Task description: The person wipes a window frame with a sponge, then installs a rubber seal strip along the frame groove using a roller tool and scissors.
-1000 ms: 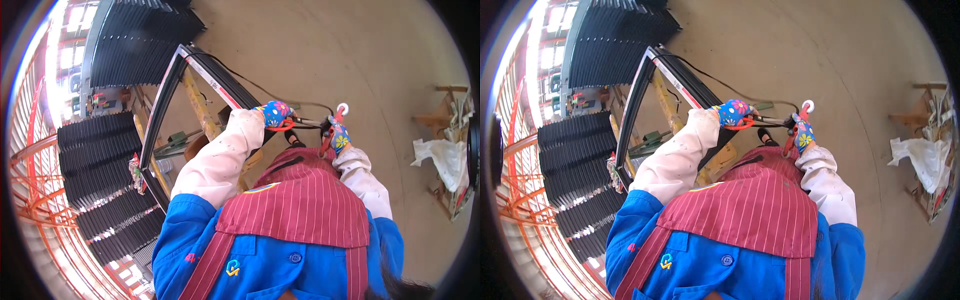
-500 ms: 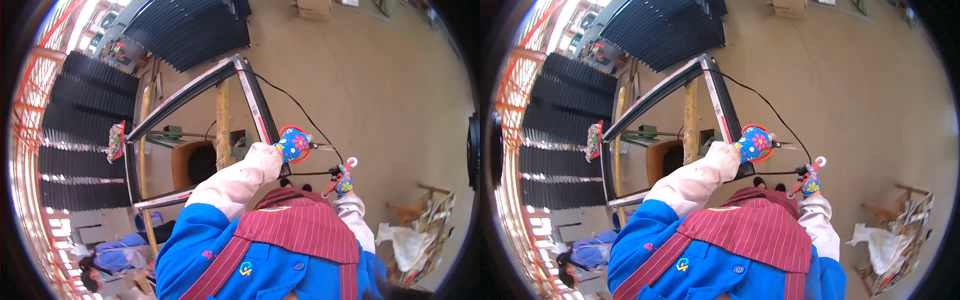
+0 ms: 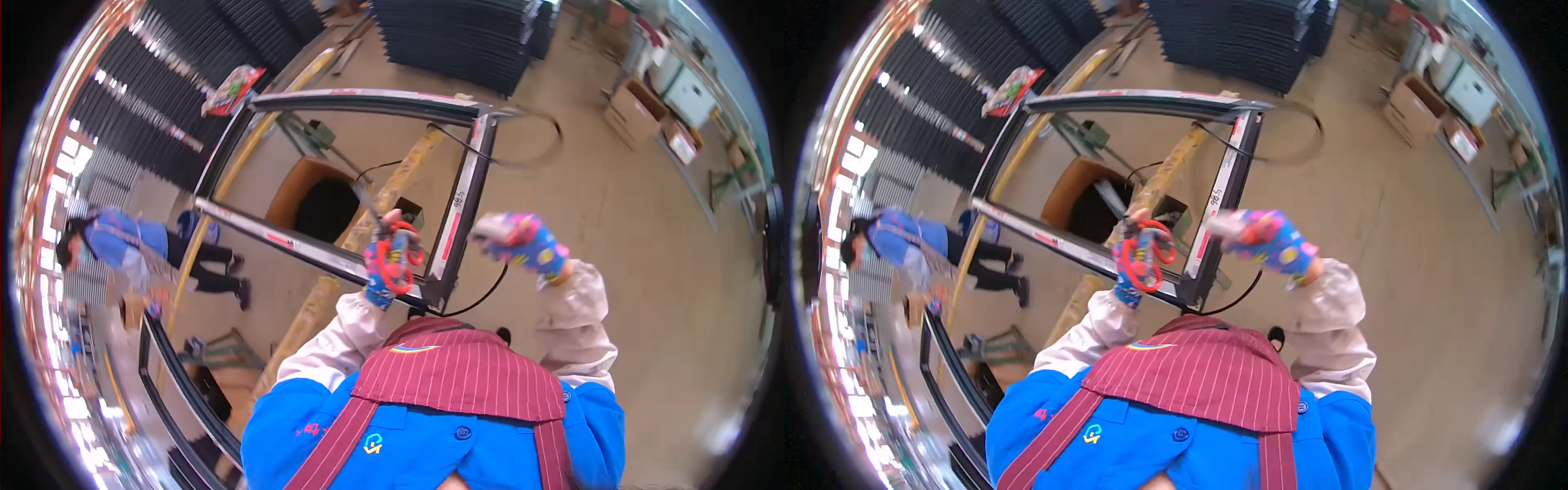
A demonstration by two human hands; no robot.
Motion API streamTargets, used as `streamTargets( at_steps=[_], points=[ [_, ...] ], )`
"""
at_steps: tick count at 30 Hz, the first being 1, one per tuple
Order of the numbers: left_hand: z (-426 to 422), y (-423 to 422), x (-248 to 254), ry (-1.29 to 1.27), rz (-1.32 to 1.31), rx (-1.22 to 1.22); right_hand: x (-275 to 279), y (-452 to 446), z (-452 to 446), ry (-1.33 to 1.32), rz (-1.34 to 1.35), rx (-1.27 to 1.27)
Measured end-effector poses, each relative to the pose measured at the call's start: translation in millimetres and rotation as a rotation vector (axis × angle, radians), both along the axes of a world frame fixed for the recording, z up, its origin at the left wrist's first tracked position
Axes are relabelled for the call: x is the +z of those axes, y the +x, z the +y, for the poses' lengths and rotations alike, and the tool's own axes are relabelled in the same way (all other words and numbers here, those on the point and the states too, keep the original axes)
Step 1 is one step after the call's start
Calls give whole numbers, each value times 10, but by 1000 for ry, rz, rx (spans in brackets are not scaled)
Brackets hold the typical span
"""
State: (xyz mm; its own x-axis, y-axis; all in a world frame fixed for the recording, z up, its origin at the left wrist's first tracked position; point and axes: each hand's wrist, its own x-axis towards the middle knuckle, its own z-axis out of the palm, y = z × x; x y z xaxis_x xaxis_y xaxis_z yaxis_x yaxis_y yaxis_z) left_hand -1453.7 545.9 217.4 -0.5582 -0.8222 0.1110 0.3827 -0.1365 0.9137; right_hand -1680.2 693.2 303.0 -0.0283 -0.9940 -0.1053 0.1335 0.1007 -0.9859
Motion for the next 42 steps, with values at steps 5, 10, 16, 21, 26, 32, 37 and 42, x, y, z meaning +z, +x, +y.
streamTargets(
  at_steps=[5, 10, 16, 21, 26, 32, 37, 42],
  points=[
    [706, 1, 76, 91, 53, 207, -834, -354, 579, 164, 55, -74],
    [1479, -786, -60, -197, -507, -141, -926, -662, 1178, 120, -167, -181],
    [2178, -1256, -54, -467, -482, -295, -1608, -725, 1398, 217, -550, -144],
    [2103, -603, -324, 23, -631, 368, -1536, -856, 1279, 210, -729, 40],
    [1785, 272, -1374, 219, -795, 975, -1251, -694, 784, 137, -694, 29],
    [1549, 81, -1709, 324, -825, 914, -1068, -598, 111, 115, -717, 288],
    [1490, 31, -1722, 416, -813, 1038, -1200, -684, -256, 251, -662, 388],
    [1706, -85, -1449, 818, -191, 908, -1174, -574, -488, 53, -678, 421]
  ],
)
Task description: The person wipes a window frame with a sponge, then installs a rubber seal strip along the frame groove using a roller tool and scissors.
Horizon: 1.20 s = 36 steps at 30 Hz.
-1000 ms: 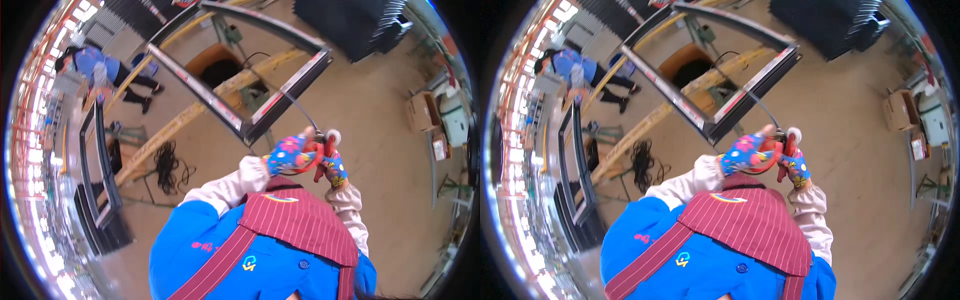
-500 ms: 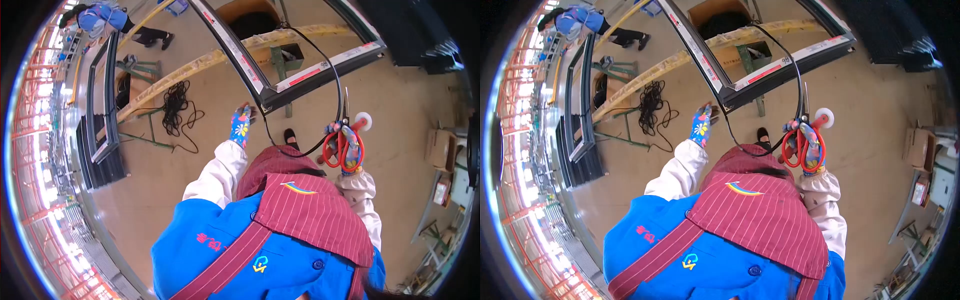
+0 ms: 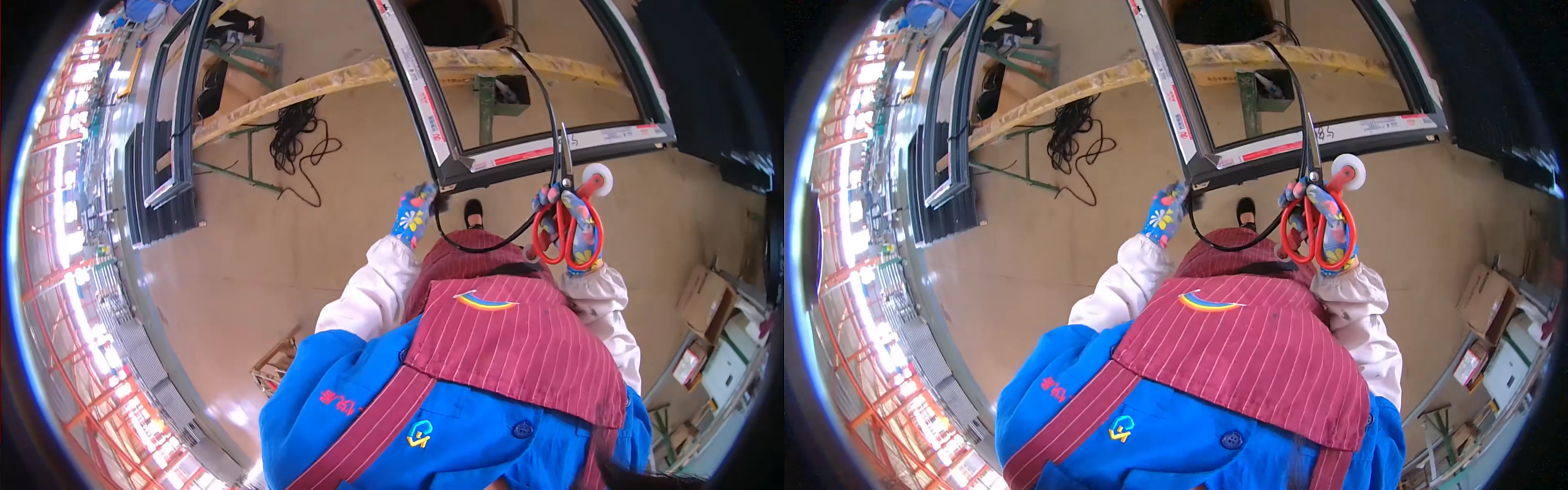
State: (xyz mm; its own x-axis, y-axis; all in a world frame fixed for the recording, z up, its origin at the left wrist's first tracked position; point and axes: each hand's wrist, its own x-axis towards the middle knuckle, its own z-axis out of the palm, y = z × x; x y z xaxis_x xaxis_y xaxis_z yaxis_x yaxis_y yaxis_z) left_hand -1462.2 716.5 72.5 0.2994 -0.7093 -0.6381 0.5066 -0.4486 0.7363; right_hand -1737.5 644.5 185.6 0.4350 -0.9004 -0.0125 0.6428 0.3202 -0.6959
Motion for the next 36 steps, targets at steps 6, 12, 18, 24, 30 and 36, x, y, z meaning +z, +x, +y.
streamTargets(
  at_steps=[6, 12, 18, 24, 30, 36],
  points=[
    [-13, -119, 0, 54, -124, -33, 36, -118, -393, 244, 149, 259],
    [125, -425, 160, 120, -141, 268, 220, -210, -724, 251, 136, 394],
    [238, -837, 168, 68, -98, 497, 101, -650, -1122, 120, -106, 496],
    [-15, -1083, -100, -101, 129, 870, 314, -898, -1342, 154, -4, 645],
    [-243, -1073, -278, -62, 19, 1017, 147, -1280, -1460, 186, 80, 567],
    [-303, -1085, -179, -36, -252, 994, 421, -1625, -1397, 86, 111, 501]
  ],
)
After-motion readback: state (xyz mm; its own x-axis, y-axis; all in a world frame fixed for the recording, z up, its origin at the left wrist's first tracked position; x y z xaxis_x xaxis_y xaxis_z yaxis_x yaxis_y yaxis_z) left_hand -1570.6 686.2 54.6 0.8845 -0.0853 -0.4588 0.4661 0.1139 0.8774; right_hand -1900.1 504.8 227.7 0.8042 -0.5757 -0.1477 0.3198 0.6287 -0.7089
